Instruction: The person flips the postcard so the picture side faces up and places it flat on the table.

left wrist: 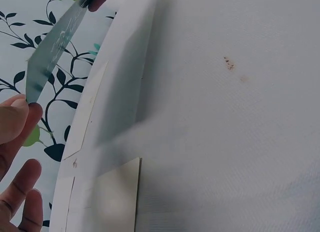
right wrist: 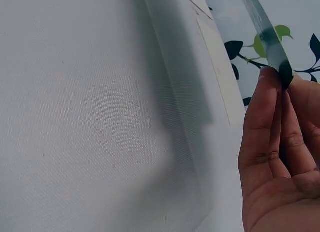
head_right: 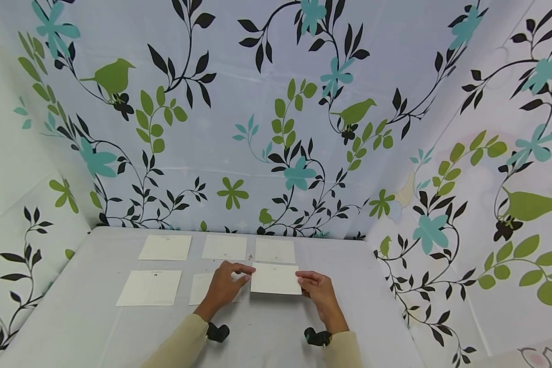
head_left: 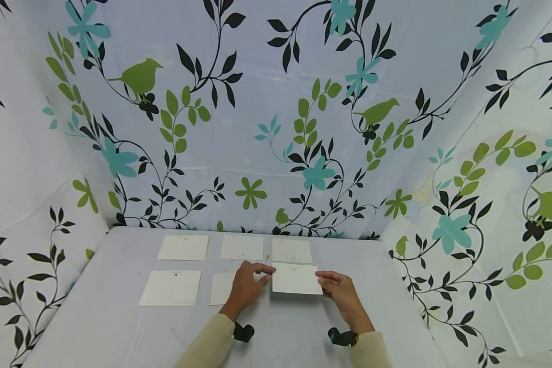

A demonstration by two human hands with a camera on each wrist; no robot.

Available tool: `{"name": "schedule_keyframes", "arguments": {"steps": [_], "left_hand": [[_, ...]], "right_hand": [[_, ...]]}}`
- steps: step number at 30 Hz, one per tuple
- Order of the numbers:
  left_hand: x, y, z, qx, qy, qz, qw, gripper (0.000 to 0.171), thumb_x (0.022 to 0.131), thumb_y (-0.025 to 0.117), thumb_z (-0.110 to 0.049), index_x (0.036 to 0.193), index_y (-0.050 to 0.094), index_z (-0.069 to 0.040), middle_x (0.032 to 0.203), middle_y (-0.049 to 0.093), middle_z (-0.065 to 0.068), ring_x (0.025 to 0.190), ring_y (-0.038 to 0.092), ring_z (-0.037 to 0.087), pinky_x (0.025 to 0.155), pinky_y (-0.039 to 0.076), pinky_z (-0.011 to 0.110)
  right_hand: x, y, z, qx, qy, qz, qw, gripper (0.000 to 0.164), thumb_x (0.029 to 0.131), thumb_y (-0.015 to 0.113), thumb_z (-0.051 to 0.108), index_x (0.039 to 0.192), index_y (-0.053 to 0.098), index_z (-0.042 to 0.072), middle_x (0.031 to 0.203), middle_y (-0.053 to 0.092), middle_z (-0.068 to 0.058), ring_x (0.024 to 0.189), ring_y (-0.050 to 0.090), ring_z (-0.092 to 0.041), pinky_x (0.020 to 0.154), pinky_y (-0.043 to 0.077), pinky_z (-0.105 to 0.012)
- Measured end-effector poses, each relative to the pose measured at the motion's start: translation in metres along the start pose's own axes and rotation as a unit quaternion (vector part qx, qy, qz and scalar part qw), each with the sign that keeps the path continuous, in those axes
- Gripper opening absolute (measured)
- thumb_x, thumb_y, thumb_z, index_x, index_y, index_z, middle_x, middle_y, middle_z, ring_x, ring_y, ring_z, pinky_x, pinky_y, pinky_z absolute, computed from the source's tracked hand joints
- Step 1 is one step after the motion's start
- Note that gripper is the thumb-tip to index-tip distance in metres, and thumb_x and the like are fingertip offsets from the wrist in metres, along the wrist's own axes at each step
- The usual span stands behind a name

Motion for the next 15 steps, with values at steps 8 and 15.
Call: {"name": "schedule_keyframes", "arguments": {"steps": [8,15], "left_hand": [[-0.001,-0.0041,-0.0016,-0.007,0.006,-0.009,0.9999,0.018,0.092,0.082,-0.009,0.105,0.085,-0.022,0.1,0.071,0.002,0.098,0.057,0.02,0.084,0.043,0.034],[-0.0012,-0.0068,-0.0021,-0.006,0.004,-0.021,0.9997,0.02,0.09,0.084,-0.009,0.103,0.085,-0.025,0.096,0.072,-0.008,0.098,0.06,0.021,0.084,0.044,0.033]], "right_hand": [[-0.0044,0.0023,0.0046,-0.009,-0.008,0.013,1.0,0.021,0.102,0.071,0.014,0.121,0.078,0.008,0.118,0.08,-0.007,0.095,0.072,-0.019,0.084,0.058,-0.033],[-0.0063,0.0023,0.0044,-0.008,-0.013,0.017,1.0,0.021,0.104,0.068,0.011,0.122,0.078,0.008,0.116,0.079,-0.006,0.095,0.071,-0.019,0.083,0.058,-0.033]]}}
Point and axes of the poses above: each hand's wrist, its own x-axis towards the middle knuckle, its own y-axis out of the palm, z = x × y, the point moved 9 cm from there along x, towards the middle knuckle
